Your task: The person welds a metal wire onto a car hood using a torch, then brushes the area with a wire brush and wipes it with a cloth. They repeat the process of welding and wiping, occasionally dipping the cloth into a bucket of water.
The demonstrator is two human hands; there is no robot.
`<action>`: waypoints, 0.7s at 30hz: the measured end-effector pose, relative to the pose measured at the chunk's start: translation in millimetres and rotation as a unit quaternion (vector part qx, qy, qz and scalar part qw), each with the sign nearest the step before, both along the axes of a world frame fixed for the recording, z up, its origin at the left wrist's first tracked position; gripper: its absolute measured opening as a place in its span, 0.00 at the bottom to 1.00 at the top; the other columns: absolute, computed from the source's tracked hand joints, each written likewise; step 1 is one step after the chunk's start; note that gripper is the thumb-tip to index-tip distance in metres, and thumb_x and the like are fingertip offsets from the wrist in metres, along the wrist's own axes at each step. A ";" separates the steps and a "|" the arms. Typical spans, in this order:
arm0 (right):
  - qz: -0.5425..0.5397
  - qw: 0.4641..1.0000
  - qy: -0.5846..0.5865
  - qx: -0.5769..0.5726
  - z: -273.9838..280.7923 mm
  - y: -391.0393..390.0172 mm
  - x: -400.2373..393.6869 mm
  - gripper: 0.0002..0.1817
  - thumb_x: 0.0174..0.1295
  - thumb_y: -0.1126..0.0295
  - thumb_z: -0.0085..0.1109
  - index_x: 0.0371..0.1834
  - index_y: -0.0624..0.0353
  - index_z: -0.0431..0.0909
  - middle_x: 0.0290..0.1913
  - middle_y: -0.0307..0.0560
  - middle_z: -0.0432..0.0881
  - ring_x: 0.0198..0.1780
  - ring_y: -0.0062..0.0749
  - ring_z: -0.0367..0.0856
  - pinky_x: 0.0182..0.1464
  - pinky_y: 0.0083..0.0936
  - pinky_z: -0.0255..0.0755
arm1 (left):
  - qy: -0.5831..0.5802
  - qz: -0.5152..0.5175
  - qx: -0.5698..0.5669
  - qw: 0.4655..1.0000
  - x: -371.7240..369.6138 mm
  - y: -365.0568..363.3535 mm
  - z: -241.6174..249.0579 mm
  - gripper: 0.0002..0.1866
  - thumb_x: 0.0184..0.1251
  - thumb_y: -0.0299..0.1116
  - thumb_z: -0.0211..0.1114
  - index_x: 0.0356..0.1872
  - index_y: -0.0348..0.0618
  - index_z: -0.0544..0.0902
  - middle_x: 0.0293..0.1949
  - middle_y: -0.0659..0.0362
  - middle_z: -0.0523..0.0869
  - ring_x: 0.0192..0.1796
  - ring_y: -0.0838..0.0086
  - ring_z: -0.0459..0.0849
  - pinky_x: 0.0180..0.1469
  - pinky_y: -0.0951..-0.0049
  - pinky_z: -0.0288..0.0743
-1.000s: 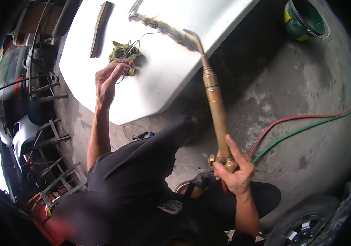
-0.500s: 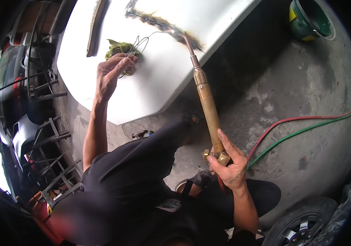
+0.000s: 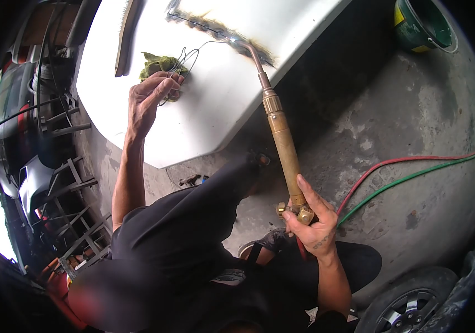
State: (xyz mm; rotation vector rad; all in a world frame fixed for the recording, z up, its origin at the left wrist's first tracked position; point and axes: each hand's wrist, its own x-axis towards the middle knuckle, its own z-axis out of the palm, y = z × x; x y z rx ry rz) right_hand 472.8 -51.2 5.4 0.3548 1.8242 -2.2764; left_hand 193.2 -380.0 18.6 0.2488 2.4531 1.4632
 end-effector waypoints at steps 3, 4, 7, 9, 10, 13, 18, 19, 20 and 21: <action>0.001 1.000 0.001 0.002 0.0 0.2 -0.7 0.44 0.58 0.90 0.64 0.81 0.55 0.69 0.35 0.43 0.81 0.26 0.21 0.82 0.28 0.21 0.78 | -0.006 0.002 -0.002 1.000 0.3 1.0 0.7 0.25 0.72 0.52 0.73 0.43 0.35 0.93 0.40 0.56 0.90 0.41 0.73 0.88 0.45 0.70 0.85; 0.000 1.000 0.000 0.002 -0.3 0.2 -0.9 0.44 0.58 0.90 0.64 0.81 0.55 0.69 0.35 0.43 0.81 0.26 0.21 0.82 0.28 0.21 0.78 | -0.006 0.002 -0.003 1.000 0.3 1.2 0.9 0.25 0.73 0.52 0.73 0.43 0.34 0.93 0.40 0.55 0.90 0.41 0.73 0.88 0.45 0.70 0.85; 0.001 1.000 0.007 0.008 -1.0 0.4 -0.8 0.44 0.57 0.90 0.64 0.81 0.55 0.69 0.35 0.43 0.81 0.26 0.21 0.82 0.28 0.21 0.78 | -0.009 -0.002 0.001 1.000 -0.1 1.3 1.6 0.25 0.73 0.52 0.73 0.43 0.34 0.93 0.41 0.55 0.90 0.41 0.72 0.88 0.46 0.70 0.85; 0.002 1.000 0.004 0.011 -1.1 1.1 -0.4 0.44 0.57 0.90 0.65 0.81 0.55 0.69 0.35 0.43 0.81 0.26 0.21 0.82 0.28 0.21 0.78 | -0.009 -0.004 0.001 1.000 -0.4 0.9 1.8 0.25 0.73 0.52 0.73 0.43 0.34 0.93 0.42 0.54 0.90 0.42 0.72 0.88 0.46 0.69 0.86; 0.001 1.000 0.004 0.011 -1.3 1.2 -0.6 0.44 0.57 0.90 0.65 0.81 0.55 0.69 0.35 0.43 0.81 0.26 0.21 0.82 0.28 0.21 0.78 | -0.009 -0.006 0.001 1.000 -0.6 0.9 1.7 0.25 0.73 0.52 0.73 0.43 0.34 0.93 0.42 0.54 0.90 0.42 0.72 0.88 0.46 0.69 0.86; 0.001 1.000 0.014 0.010 -1.4 1.3 -1.3 0.44 0.57 0.90 0.65 0.81 0.55 0.69 0.35 0.43 0.82 0.26 0.21 0.82 0.28 0.21 0.78 | -0.006 -0.006 -0.006 1.000 -0.4 1.1 2.1 0.25 0.73 0.52 0.73 0.43 0.34 0.93 0.43 0.54 0.91 0.42 0.71 0.89 0.46 0.69 0.86; 0.001 1.000 0.011 0.010 -2.1 1.0 0.5 0.44 0.57 0.90 0.65 0.81 0.54 0.69 0.35 0.43 0.82 0.26 0.21 0.82 0.28 0.21 0.78 | -0.008 -0.006 -0.002 1.000 -0.9 0.6 1.1 0.25 0.72 0.53 0.73 0.42 0.35 0.93 0.43 0.54 0.91 0.42 0.71 0.89 0.46 0.69 0.86; 0.001 1.000 0.011 0.009 -2.0 1.0 0.6 0.44 0.57 0.90 0.65 0.81 0.54 0.69 0.35 0.43 0.82 0.26 0.21 0.82 0.28 0.21 0.78 | -0.007 -0.006 -0.002 1.000 -1.0 0.3 0.7 0.25 0.72 0.53 0.73 0.41 0.35 0.93 0.43 0.54 0.91 0.42 0.71 0.89 0.46 0.69 0.86; 0.001 1.000 0.011 0.011 -1.8 1.0 0.7 0.44 0.57 0.90 0.65 0.81 0.54 0.69 0.35 0.43 0.82 0.26 0.21 0.82 0.28 0.21 0.78 | -0.007 -0.006 -0.002 1.000 -1.1 0.5 0.9 0.25 0.72 0.53 0.73 0.41 0.35 0.93 0.43 0.54 0.91 0.42 0.71 0.89 0.46 0.69 0.86; 0.001 1.000 0.010 0.012 -1.6 1.0 0.7 0.44 0.57 0.90 0.65 0.81 0.54 0.69 0.35 0.43 0.82 0.26 0.21 0.82 0.28 0.21 0.78 | -0.009 -0.006 -0.003 1.000 -1.0 0.7 1.3 0.25 0.72 0.53 0.73 0.41 0.35 0.93 0.43 0.54 0.91 0.42 0.72 0.89 0.46 0.69 0.86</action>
